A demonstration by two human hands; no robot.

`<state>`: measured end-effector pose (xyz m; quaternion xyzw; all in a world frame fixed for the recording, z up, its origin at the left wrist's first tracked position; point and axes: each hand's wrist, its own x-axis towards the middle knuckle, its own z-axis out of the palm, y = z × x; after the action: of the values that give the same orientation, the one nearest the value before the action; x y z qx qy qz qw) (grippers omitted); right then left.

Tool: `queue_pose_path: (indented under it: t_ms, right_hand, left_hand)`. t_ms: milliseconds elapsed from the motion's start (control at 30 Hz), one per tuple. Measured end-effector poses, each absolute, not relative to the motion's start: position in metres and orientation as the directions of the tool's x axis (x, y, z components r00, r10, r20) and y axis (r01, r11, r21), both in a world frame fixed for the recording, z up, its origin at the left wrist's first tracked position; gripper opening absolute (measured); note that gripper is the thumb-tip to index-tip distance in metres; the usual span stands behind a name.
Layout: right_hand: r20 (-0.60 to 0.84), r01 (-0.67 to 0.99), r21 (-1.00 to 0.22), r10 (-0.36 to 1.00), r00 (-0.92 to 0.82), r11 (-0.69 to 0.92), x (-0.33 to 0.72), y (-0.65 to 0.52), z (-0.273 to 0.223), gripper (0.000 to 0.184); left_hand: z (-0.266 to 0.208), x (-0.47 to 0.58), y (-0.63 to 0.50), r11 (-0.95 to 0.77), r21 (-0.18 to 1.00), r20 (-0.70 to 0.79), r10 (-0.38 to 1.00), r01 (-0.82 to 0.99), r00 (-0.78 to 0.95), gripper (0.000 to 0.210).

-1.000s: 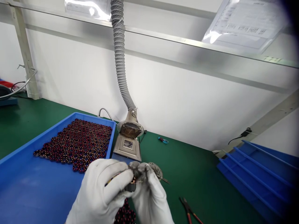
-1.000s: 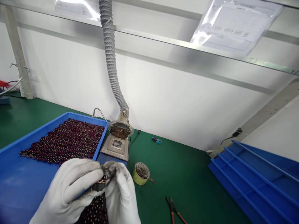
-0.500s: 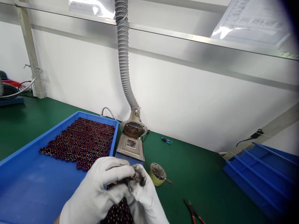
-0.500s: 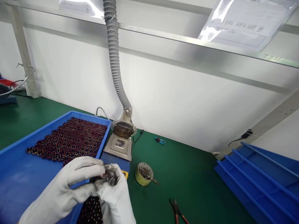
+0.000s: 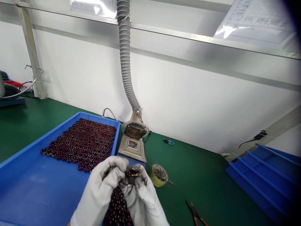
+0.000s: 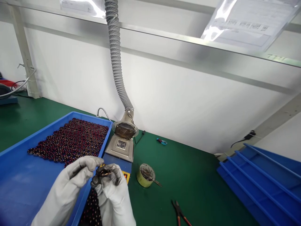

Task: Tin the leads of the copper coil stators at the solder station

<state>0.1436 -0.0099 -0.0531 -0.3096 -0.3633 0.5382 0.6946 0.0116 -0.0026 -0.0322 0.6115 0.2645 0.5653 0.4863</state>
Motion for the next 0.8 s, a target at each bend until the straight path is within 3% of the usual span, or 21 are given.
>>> queue_pose_path:
  t_ms: [133, 233, 333, 433, 600, 800]
  right_hand:
    - [0.146, -0.511, -0.838, 0.981, 0.130, 0.192, 0.150, -0.016, -0.049, 0.022]
    - [0.111, -0.521, -0.837, 0.984, 0.138, 0.168, 0.149, -0.018, -0.056, 0.015]
    - [0.133, -0.484, -0.847, 0.969, 0.210, 0.221, 0.146, -0.017, -0.062, 0.017]
    - [0.157, -0.462, -0.855, 0.966, 0.206, 0.237, 0.143, -0.015, -0.063, 0.017]
    - [0.132, -0.552, -0.815, 0.984, 0.120, 0.176, 0.141, -0.016, -0.055, 0.019]
    - [0.114, -0.574, -0.797, 0.980, 0.164, 0.189, 0.133, -0.039, -0.049, 0.030]
  left_hand:
    - [-0.026, 0.006, -0.002, -0.456, 0.889, 0.450, 0.860, -0.032, 0.238, 0.019]
    - [-0.023, 0.004, -0.001, -0.606, 0.792, 0.555, 0.764, 0.070, 0.329, 0.021]
    - [-0.025, 0.006, 0.000, -0.690, 0.714, 0.637, 0.709, 0.114, 0.303, 0.023]
    - [-0.029, 0.010, 0.000, -0.636, 0.767, 0.595, 0.755, 0.085, 0.277, 0.019]
    - [-0.034, 0.011, 0.003, -0.401, 0.891, 0.443, 0.872, -0.213, 0.207, 0.011]
    - [-0.028, 0.011, 0.007, -0.404, 0.910, 0.414, 0.886, -0.093, 0.207, 0.018]
